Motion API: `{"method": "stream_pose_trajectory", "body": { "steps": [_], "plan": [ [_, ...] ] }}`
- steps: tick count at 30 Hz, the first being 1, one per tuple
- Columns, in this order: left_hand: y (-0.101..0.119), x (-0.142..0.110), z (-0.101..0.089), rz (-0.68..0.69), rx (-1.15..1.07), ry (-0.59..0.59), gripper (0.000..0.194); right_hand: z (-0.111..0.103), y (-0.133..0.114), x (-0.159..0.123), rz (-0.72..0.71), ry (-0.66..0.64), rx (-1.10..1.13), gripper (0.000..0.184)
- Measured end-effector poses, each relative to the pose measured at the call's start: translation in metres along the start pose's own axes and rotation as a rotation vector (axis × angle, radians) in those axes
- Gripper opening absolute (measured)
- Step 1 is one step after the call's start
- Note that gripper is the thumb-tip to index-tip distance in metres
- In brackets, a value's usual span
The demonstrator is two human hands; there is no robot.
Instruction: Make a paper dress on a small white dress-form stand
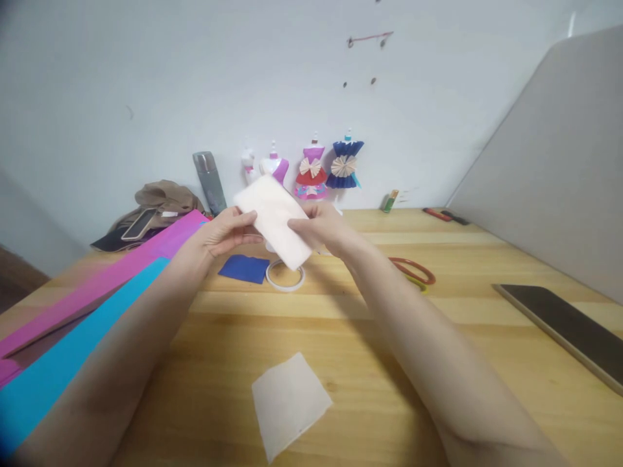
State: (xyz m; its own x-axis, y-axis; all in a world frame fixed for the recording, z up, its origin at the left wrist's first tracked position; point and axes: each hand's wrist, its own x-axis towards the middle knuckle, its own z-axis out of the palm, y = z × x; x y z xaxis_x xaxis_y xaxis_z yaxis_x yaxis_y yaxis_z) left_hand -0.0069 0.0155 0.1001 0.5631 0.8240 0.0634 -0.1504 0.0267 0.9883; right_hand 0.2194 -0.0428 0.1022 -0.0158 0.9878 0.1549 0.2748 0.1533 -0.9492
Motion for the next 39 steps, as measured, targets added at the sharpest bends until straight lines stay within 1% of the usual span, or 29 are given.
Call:
{"method": "stream_pose_trajectory", "body": {
  "steps": [1, 3, 5, 7, 9, 11, 15, 18, 20, 22, 26, 29, 31, 34, 36, 39],
  "plan": [
    [0.000, 0.000, 0.002, 0.014, -0.007, -0.008, 0.043, 0.002, 0.001, 0.001, -0.006, 0.027, 0.038, 0.012],
    [-0.002, 0.000, 0.008, 0.046, -0.012, -0.002, 0.050, 0.005, 0.002, 0.002, -0.001, 0.039, 0.108, 0.011],
    [-0.004, 0.000, 0.013, 0.095, -0.009, 0.040, 0.055, 0.008, 0.002, 0.002, 0.013, 0.010, 0.147, 0.012],
    [-0.005, 0.000, 0.016, 0.145, 0.008, 0.092, 0.055, 0.008, 0.001, 0.001, 0.009, -0.009, 0.144, 0.017],
    [-0.005, -0.001, 0.018, 0.170, 0.052, 0.123, 0.052, 0.008, 0.001, 0.001, -0.007, 0.006, 0.138, 0.022],
    [-0.003, -0.004, 0.019, 0.168, 0.107, 0.133, 0.047, 0.006, 0.001, 0.003, -0.018, 0.035, 0.131, 0.025],
    [-0.001, -0.007, 0.021, 0.093, 0.203, 0.081, 0.040, 0.006, 0.006, 0.008, -0.025, 0.093, 0.129, 0.028],
    [-0.003, -0.004, 0.018, 0.033, 0.270, 0.124, 0.031, 0.007, 0.010, 0.011, -0.031, 0.076, 0.092, 0.029],
    [-0.003, -0.002, 0.014, 0.037, 0.325, 0.162, 0.024, 0.008, 0.011, 0.011, -0.036, 0.057, 0.048, 0.028],
    [-0.002, 0.000, 0.009, 0.061, 0.353, 0.171, 0.021, 0.009, 0.009, 0.009, -0.035, 0.044, 0.015, 0.027],
    [0.000, 0.002, 0.002, 0.073, 0.283, 0.162, 0.026, 0.011, 0.002, 0.005, -0.019, 0.021, 0.003, 0.026],
    [-0.003, 0.002, 0.001, 0.052, 0.176, 0.114, 0.033, 0.012, -0.001, 0.003, -0.005, 0.038, 0.016, 0.026],
    [-0.005, 0.002, 0.000, 0.039, 0.099, 0.082, 0.038, 0.011, 0.000, 0.003, -0.001, 0.044, 0.053, 0.023],
    [-0.007, 0.003, -0.001, 0.036, 0.004, 0.051, 0.042, 0.010, 0.002, 0.004, -0.013, 0.020, 0.158, 0.017],
    [-0.007, 0.004, -0.003, 0.051, -0.027, 0.042, 0.043, 0.009, 0.003, 0.004, -0.026, 0.004, 0.220, 0.018],
    [-0.004, 0.005, -0.005, 0.082, -0.035, 0.043, 0.037, 0.008, 0.004, 0.005, -0.047, 0.013, 0.272, 0.025]
  ]
}}
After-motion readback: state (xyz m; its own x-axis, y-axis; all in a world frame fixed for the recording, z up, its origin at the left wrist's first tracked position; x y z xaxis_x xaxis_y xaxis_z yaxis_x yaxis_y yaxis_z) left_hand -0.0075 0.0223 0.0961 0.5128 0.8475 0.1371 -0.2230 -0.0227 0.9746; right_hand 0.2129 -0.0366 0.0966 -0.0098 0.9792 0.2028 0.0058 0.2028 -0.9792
